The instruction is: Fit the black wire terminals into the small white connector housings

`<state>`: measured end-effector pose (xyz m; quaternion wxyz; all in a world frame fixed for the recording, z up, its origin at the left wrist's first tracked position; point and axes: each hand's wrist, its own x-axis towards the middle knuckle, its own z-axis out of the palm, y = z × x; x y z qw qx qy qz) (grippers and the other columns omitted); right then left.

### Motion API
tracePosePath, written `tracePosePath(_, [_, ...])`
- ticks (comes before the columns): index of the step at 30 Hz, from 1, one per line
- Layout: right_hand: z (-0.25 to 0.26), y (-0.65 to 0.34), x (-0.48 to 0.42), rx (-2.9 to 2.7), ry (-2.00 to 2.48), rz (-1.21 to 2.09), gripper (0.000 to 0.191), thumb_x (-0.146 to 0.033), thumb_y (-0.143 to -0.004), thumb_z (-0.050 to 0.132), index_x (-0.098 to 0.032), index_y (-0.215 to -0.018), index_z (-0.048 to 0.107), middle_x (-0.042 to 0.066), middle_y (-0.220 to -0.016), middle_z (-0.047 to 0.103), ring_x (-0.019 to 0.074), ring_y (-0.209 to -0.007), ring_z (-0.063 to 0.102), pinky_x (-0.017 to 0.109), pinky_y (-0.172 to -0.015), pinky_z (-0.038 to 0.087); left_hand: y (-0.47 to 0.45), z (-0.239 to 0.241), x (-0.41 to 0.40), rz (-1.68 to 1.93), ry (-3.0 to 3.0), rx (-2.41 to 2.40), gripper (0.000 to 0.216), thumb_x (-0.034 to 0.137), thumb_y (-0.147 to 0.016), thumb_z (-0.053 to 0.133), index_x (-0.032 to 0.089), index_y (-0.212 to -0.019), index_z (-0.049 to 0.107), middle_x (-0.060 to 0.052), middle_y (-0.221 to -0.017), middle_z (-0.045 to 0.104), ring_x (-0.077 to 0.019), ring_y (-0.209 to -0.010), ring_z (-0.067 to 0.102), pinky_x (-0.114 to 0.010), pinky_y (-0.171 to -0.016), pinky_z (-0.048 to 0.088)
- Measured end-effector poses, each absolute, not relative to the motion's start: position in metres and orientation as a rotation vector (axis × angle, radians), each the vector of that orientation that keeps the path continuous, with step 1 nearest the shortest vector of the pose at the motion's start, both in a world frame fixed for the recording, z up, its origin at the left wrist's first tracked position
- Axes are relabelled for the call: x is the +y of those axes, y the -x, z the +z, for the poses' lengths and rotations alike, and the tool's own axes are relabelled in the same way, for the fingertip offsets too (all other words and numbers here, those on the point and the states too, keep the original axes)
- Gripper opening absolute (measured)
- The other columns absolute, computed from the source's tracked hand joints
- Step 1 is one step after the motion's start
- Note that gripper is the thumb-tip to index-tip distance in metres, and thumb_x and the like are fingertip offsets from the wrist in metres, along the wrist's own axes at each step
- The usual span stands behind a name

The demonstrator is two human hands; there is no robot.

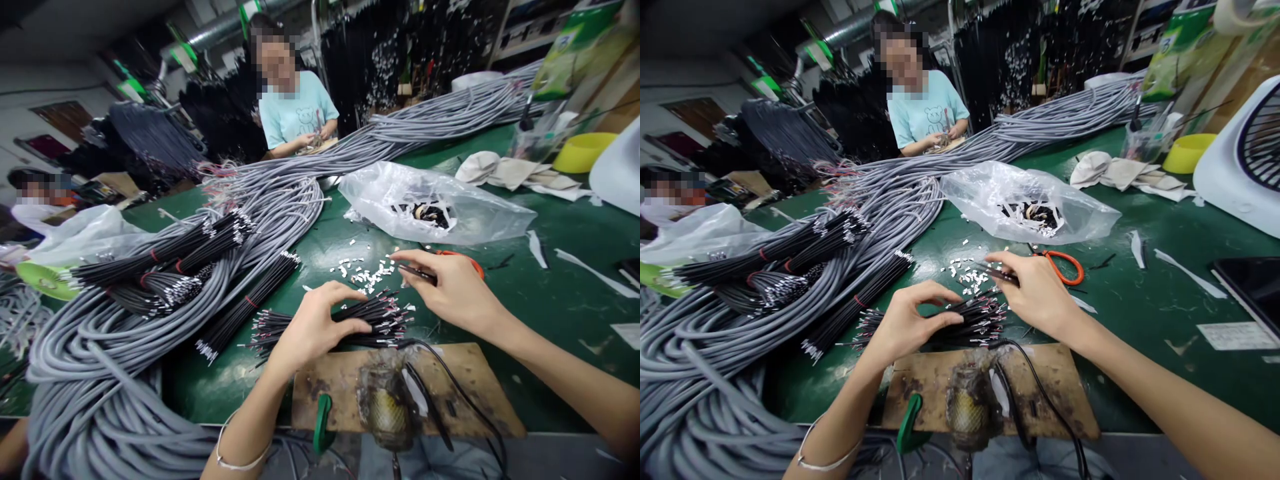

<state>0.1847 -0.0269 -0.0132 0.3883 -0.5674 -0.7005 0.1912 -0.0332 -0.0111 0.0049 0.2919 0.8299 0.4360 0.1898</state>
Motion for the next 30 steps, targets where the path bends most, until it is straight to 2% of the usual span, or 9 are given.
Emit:
tracePosePath(3, [-0.016,-0.189,-0.025,-1.825,1.496,0.376,0.033,-0.009,-0.074,0.052,-0.017,-0.103,0.066,0.004,-0.089,0.071,0.0192,-0.080,0.065,0.030,-0.070,0.048,0.049,0.005,-0.007,0.113,-2.402,1.129,0.076,0.042,-0.058,0.079,0.024,-0.126,0.051,-0.009,-0.111,0.056,-0.0261,-0.102,0.053,-0.039,-0.089,0.044])
tracePosePath(5, [-0.018,-0.190,-0.026,-1.886,1.507,0.369,0.033,-0.007,-0.072,0.053,-0.018,-0.100,0.067,0.005,-0.094,0.070,0.0202,-0.086,0.063,0.031,-0.075,0.047,0.059,0.007,-0.006,-0.065,-2.448,1.184,0.087,0.038,-0.058,0.080,0.024,-0.135,0.041,-0.010,-0.111,0.054,-0.0272,-0.100,0.053,-0.040,-0.087,0.044])
tracePosePath(11, [-0.017,-0.191,-0.026,-1.966,1.549,0.345,0.027,-0.008,-0.073,0.053,-0.017,-0.093,0.068,0.005,-0.089,0.068,0.0202,-0.083,0.063,0.031,-0.075,0.045,0.064,0.022,-0.004,-0.120,-2.524,1.114,0.037,0.019,-0.084,0.054,0.022,-0.121,0.051,-0.006,-0.104,0.062,-0.0227,-0.096,0.058,-0.035,-0.085,0.044])
tracePosePath(13, [-0.017,-0.192,-0.026,-1.971,1.560,0.301,0.025,-0.009,-0.075,0.052,-0.018,-0.093,0.068,0.005,-0.090,0.068,0.0204,-0.084,0.063,0.031,-0.075,0.045,0.061,0.025,-0.002,-0.108,-2.515,1.151,0.029,0.016,-0.088,0.046,0.019,-0.115,0.053,-0.008,-0.105,0.064,-0.0223,-0.096,0.059,-0.035,-0.086,0.044])
tracePosePath(18, [-0.018,-0.191,-0.025,-2.103,1.644,0.253,0.023,-0.014,-0.078,0.053,-0.020,-0.095,0.068,0.004,-0.089,0.068,0.0202,-0.084,0.063,0.029,-0.070,0.043,0.063,0.020,0.005,-0.130,-2.482,1.189,0.030,0.023,-0.092,0.039,0.019,-0.118,0.053,-0.009,-0.109,0.063,-0.0229,-0.099,0.058,-0.035,-0.087,0.044])
tracePosePath(21, [-0.017,-0.191,-0.025,-2.137,1.681,0.260,0.022,-0.014,-0.075,0.053,-0.019,-0.089,0.069,0.005,-0.085,0.069,0.0215,-0.079,0.064,0.028,-0.061,0.041,0.071,0.019,0.002,-0.173,-2.461,1.197,0.046,0.034,-0.082,0.058,0.020,-0.125,0.049,-0.009,-0.111,0.059,-0.0234,-0.099,0.057,-0.035,-0.088,0.044])
tracePosePath(23, [-0.015,-0.191,-0.025,-2.144,1.710,0.260,0.022,-0.014,-0.075,0.052,-0.019,-0.087,0.070,0.006,-0.084,0.070,0.0228,-0.077,0.064,0.029,-0.057,0.040,0.076,0.022,-0.002,-0.212,-2.461,1.224,0.057,0.031,-0.073,0.069,0.021,-0.126,0.049,-0.008,-0.110,0.057,-0.0237,-0.098,0.056,-0.035,-0.087,0.044])
tracePosePath(27, [-0.010,-0.194,-0.026,-2.140,1.747,0.247,0.022,-0.016,-0.077,0.050,-0.020,-0.086,0.070,0.007,-0.083,0.070,0.0239,-0.074,0.065,0.030,-0.056,0.040,0.076,0.032,-0.001,-0.222,-2.475,1.154,0.035,0.019,-0.081,0.059,0.019,-0.115,0.056,-0.008,-0.105,0.060,-0.0223,-0.098,0.056,-0.033,-0.086,0.043])
tracePosePath(30, [-0.007,-0.196,-0.026,-2.132,1.765,0.240,0.021,-0.018,-0.077,0.050,-0.020,-0.085,0.070,0.006,-0.082,0.071,0.0236,-0.074,0.065,0.031,-0.059,0.041,0.071,0.043,0.013,-0.257,-2.397,1.017,0.034,0.017,-0.083,0.054,0.018,-0.116,0.056,-0.007,-0.104,0.064,-0.0205,-0.097,0.059,-0.029,-0.085,0.044])
